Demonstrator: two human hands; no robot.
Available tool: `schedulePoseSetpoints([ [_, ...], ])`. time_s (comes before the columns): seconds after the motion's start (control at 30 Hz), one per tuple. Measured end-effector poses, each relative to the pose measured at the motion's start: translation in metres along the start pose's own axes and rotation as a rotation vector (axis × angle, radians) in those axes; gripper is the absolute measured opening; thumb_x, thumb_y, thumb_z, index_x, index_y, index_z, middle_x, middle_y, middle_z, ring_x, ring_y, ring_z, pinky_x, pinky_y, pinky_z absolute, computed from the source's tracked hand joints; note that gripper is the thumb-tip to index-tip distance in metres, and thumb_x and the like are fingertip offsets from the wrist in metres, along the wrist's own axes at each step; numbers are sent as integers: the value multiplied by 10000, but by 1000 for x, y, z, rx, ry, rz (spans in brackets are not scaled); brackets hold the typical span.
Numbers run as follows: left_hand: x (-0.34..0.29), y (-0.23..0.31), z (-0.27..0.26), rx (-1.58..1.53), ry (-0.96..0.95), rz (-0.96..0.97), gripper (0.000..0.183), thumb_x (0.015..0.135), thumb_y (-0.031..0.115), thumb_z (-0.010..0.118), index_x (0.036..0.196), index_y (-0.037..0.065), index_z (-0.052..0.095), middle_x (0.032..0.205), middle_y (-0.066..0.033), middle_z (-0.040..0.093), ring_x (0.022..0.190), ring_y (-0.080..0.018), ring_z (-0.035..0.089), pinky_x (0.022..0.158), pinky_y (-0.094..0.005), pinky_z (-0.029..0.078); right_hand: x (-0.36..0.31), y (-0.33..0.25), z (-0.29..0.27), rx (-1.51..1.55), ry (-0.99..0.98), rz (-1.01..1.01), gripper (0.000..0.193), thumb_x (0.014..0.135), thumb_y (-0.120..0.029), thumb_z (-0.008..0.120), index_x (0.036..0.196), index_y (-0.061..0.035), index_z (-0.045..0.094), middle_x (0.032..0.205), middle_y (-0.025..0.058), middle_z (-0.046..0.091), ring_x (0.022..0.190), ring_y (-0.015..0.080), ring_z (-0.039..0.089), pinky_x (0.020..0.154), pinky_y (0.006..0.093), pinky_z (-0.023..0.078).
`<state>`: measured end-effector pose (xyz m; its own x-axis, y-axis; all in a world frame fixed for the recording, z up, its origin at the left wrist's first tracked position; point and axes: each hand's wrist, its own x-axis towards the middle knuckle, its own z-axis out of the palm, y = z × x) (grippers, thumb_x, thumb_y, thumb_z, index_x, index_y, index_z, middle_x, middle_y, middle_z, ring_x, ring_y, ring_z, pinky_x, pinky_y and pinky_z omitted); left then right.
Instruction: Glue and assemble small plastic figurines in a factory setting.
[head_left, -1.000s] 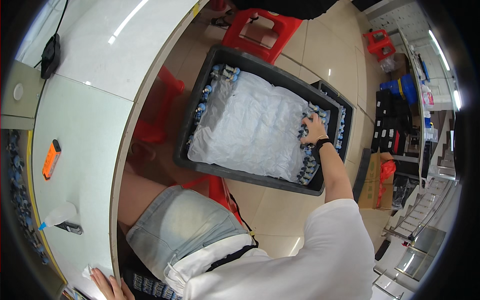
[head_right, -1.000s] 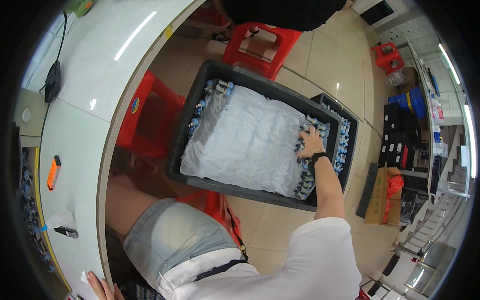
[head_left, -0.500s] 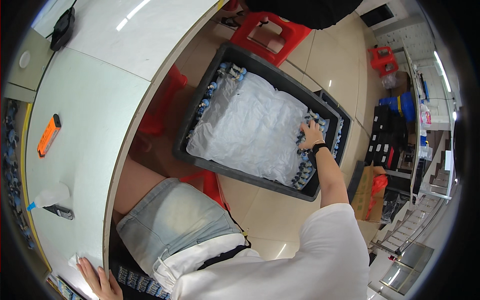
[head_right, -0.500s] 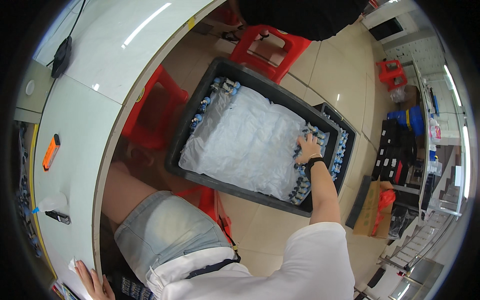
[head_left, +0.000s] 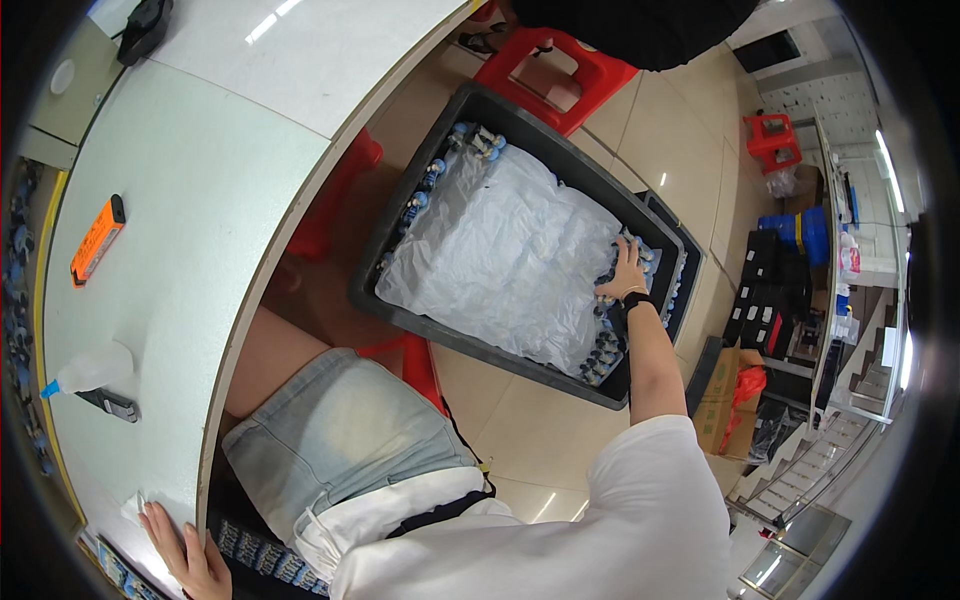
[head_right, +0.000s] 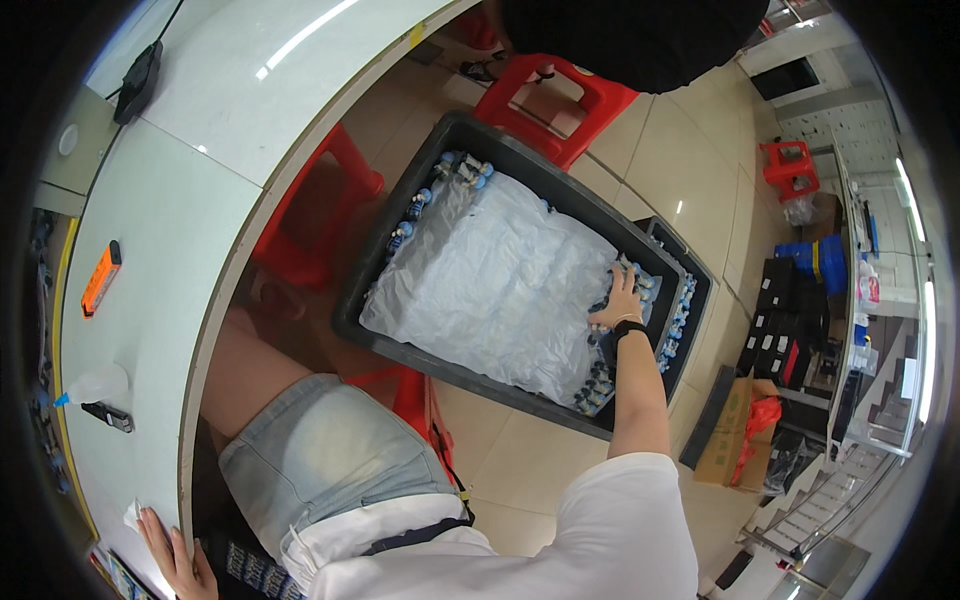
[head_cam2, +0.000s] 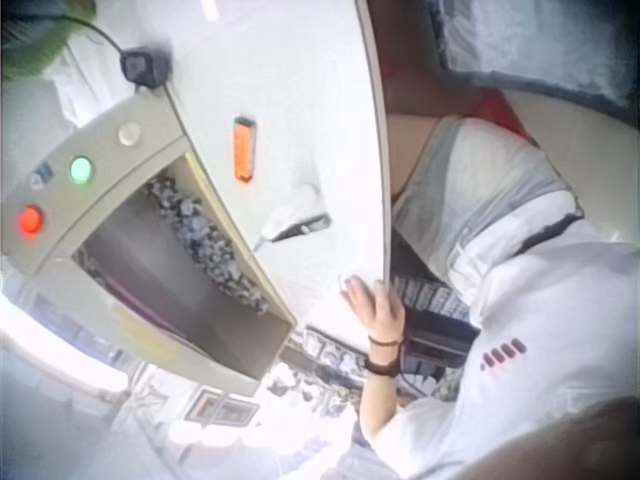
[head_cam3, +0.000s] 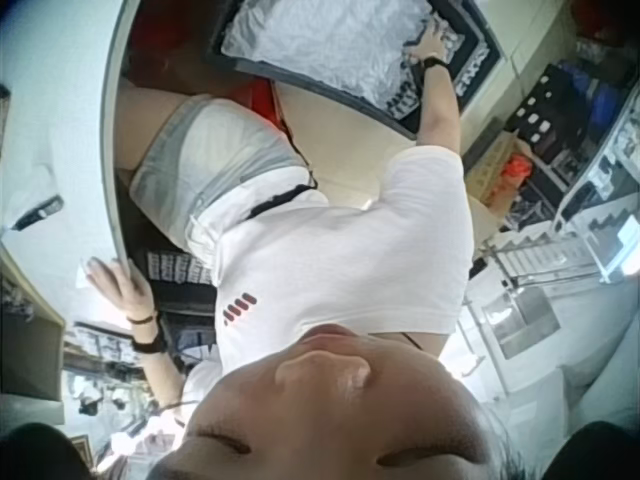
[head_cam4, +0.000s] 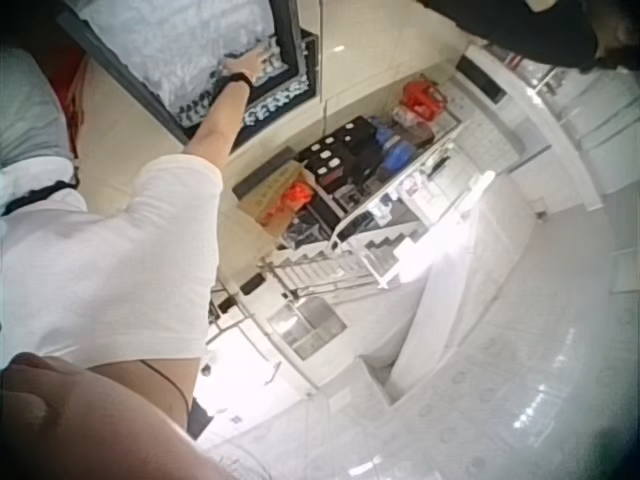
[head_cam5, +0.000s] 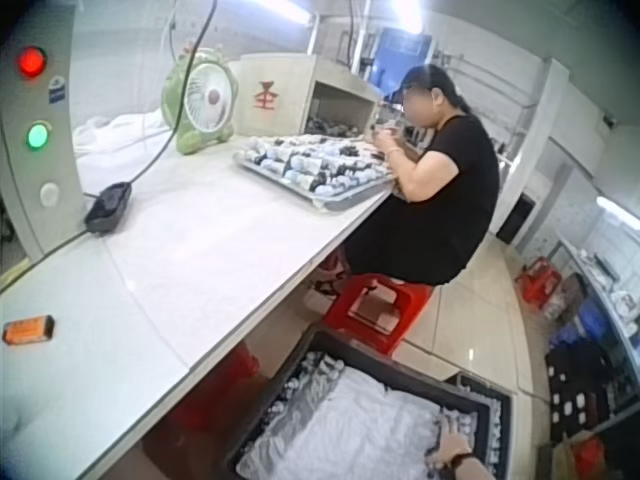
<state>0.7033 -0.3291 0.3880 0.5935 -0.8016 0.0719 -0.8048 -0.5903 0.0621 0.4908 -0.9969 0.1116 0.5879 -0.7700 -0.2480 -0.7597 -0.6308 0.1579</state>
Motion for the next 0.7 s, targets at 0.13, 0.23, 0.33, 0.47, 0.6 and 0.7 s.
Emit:
schedulePoseSetpoints([
  [0.13,-1,-1,1,-4,8,-3,503,781,20,574,1257,54,417,1260,-279,398,1166,-445,384,968,-560,284,6,1,-5,110,-214,-18,938,416,-249,773,1220,-161,298,1162,166,405,1024,428,462,867,467,417],
  [0.23,-2,-1,0,0,2,-4,495,782,22,563,1255,52,420,1262,-281,395,1167,-446,382,970,-560,280,2,-3,-6,107,-227,-11,830,424,-238,764,1142,-144,358,1152,155,421,1009,415,471,852,463,420],
  [0.33,0,-1,-2,-15,-9,-4,486,788,28,549,1255,50,419,1262,-284,392,1168,-447,380,971,-559,278,-8,9,2,212,-86,-17,764,440,-226,749,1105,-135,384,1115,153,439,1015,386,466,855,449,413],
  [0.47,-2,0,-2,-27,-21,-10,468,792,35,541,1246,46,426,1259,-286,394,1166,-447,381,971,-559,279,-28,12,8,383,173,-32,725,474,-206,733,1107,-121,391,1100,148,436,1012,365,451,865,427,383],
  [0.6,0,2,-2,-45,-27,-10,442,795,39,537,1227,45,444,1254,-291,397,1162,-450,383,970,-560,278,-52,-1,-12,630,530,-126,698,491,-178,719,1094,-67,383,1066,116,423,964,310,449,862,408,369],
  [0.7,2,5,-2,-54,-30,-16,428,799,50,539,1218,47,453,1257,-294,391,1165,-449,379,973,-568,263,-82,-49,-67,825,656,-167,694,509,-123,708,1099,-85,345,1092,95,393,940,227,436,858,361,370],
])
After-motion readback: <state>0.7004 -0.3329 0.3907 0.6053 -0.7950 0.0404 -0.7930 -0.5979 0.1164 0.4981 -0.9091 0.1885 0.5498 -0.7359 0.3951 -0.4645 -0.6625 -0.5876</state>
